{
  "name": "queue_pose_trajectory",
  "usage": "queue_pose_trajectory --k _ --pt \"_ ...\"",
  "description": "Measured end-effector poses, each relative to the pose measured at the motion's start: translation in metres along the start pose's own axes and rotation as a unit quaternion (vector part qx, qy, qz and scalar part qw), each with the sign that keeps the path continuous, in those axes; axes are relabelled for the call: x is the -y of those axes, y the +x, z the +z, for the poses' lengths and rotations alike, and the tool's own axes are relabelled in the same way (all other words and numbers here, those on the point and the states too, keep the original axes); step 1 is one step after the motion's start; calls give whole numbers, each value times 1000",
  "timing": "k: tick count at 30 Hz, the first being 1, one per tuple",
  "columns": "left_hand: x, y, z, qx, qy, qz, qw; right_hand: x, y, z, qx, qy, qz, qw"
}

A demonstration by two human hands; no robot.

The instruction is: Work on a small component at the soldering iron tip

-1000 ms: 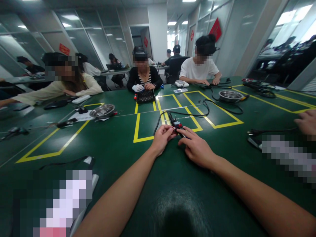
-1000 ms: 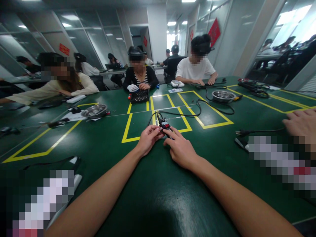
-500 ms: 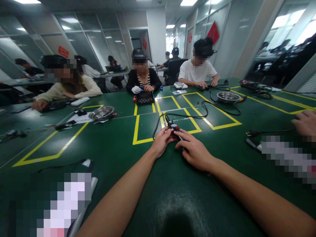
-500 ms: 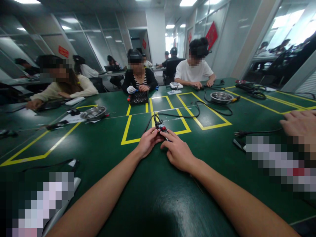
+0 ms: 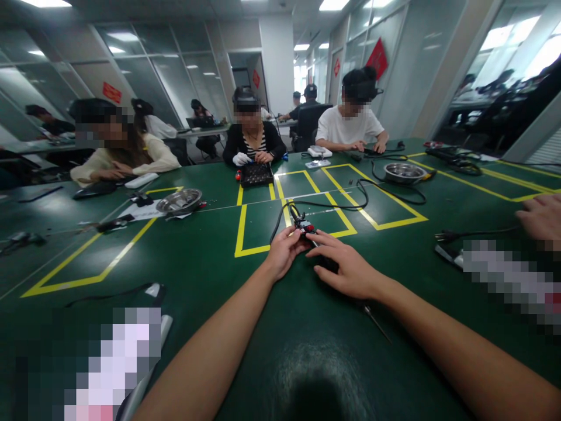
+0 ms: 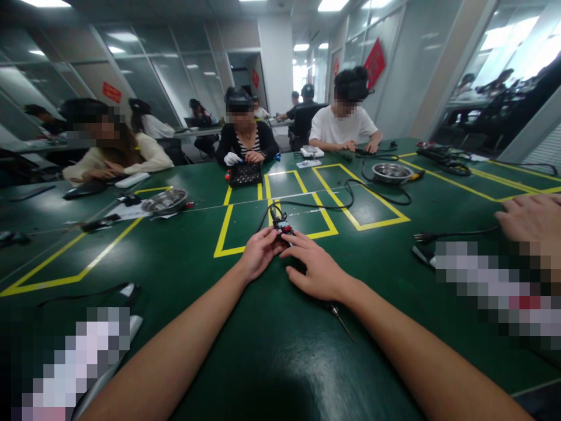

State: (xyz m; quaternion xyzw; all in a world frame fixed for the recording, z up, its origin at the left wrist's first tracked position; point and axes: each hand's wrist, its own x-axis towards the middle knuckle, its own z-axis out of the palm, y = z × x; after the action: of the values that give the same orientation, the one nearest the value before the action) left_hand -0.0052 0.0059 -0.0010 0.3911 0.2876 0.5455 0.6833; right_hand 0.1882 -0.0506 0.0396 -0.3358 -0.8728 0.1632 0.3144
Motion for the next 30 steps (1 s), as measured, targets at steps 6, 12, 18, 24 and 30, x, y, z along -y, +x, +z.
queue_pose_trajectory --k 6,12,18,24,30 --pt "-2 -1 1 -6 3 3 1000 -10 3 1 -149 -1 68 987" --pt "-2 -1 2 -8 -1 4 1000 -16 2 6 -107 11 63 992" --pt "-2 -2 2 -8 0 3 1000 -15 2 4 -89 42 73 992" --pt "-2 -1 1 -7 5 8 1000 -16 1 6 -60 79 111 989" --pt "-2 -2 1 -5 3 6 1000 -13 0 5 -37 63 94 993"
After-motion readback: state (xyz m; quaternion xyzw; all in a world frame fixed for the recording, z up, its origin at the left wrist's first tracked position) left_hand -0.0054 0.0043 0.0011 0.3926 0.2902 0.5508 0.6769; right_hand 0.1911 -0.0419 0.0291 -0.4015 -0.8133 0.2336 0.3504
